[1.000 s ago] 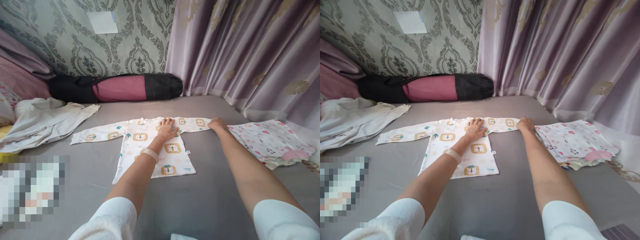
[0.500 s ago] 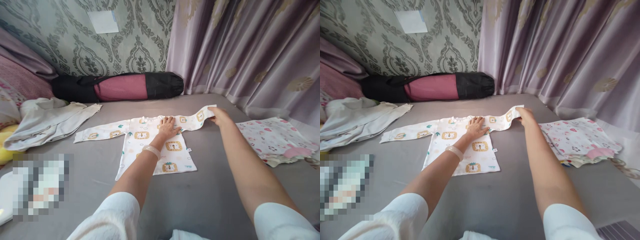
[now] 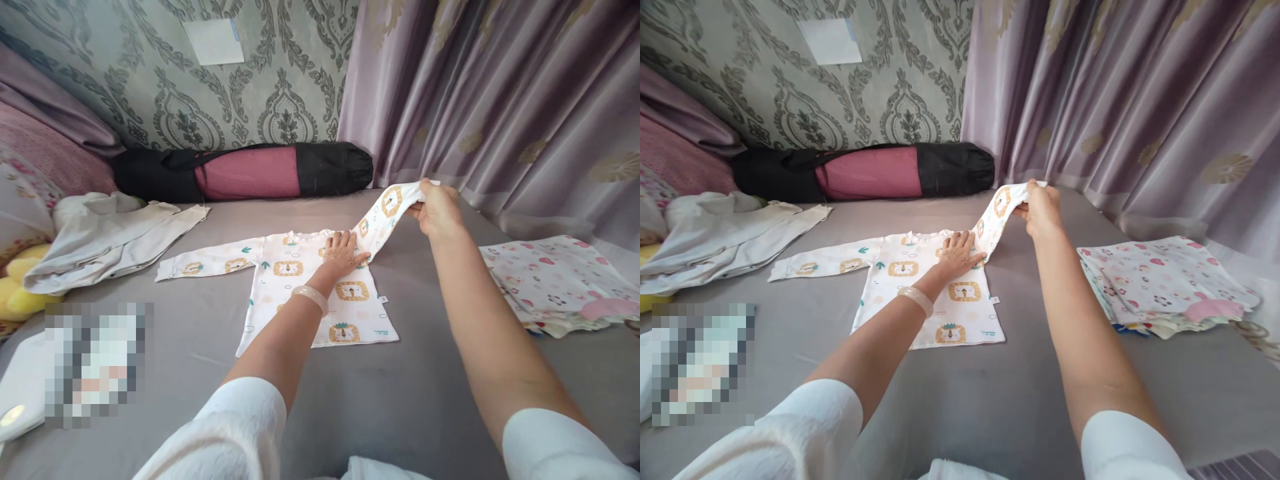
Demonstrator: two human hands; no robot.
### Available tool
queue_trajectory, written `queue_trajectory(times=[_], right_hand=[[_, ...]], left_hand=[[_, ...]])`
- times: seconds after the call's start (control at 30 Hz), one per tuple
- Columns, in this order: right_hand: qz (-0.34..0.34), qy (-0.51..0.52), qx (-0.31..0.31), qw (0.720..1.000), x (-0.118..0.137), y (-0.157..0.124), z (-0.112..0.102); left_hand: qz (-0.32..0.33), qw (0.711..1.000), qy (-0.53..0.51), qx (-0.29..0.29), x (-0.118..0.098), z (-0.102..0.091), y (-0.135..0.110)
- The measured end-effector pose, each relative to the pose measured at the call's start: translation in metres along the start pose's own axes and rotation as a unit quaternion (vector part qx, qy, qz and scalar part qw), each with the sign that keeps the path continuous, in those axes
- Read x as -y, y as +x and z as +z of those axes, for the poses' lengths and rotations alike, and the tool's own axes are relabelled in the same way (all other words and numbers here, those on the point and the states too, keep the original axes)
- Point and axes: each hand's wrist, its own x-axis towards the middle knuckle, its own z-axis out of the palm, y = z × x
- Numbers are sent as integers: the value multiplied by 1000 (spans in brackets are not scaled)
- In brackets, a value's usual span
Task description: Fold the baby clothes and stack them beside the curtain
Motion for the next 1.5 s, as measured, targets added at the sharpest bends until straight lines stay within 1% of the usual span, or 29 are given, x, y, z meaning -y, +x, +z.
queue_trajectory(times=[0.07,0.13,0.23,0.3,0.4,0.5,0.57,0.67,0.77,0.83,0.9,0.97,1.03,1.1,1.17,1.23,1.33,1.43,1.5], right_hand=[[-15,15,20,1000,1,-7,10],[-20,58,43,997,2,-15,20],[-4,121,71,990,2,-28,36],[12,144,89,985,1,-36,46],[30,163,111,980,-2,-45,61],[44,174,122,976,-7,-47,73],[57,178,124,974,-10,-47,78],[71,177,118,975,-13,-45,80],[73,170,110,976,-16,-43,78],[73,167,106,978,-17,-43,76],[71,165,104,978,-18,-43,76],[72,165,101,978,-19,-45,79],[75,165,100,978,-20,-48,84],[76,163,109,978,-22,-52,91],[75,158,120,977,-26,-57,100],[77,149,129,977,-31,-62,110],[86,136,134,978,-41,-68,124],[98,121,132,979,-53,-73,136],[104,110,133,980,-61,-77,143]], left_hand=[[-8,1000,-3,22,0,-2,2],[-15,999,-6,45,-1,-6,4],[-21,997,-7,75,-2,-15,6],[-24,996,-4,87,-3,-22,9],[-24,995,5,96,-1,-28,14],[-20,995,16,99,2,-27,19],[-17,995,20,97,4,-25,21],[-8,996,18,87,6,-22,20],[4,998,-11,63,10,-21,15],[26,998,-50,40,18,-22,9],[54,995,-81,13,33,-24,2],[57,994,-91,-19,52,-28,-6],[11,993,-100,-58,75,-34,-14],[-65,985,-127,-92,98,-42,-24],[-139,969,-163,-120,118,-50,-36],[-186,952,-197,-143,132,-53,-48],[-215,928,-248,-175,143,-48,-61],[-219,908,-292,-206,146,-39,-66],[-215,899,-312,-220,146,-36,-67]])
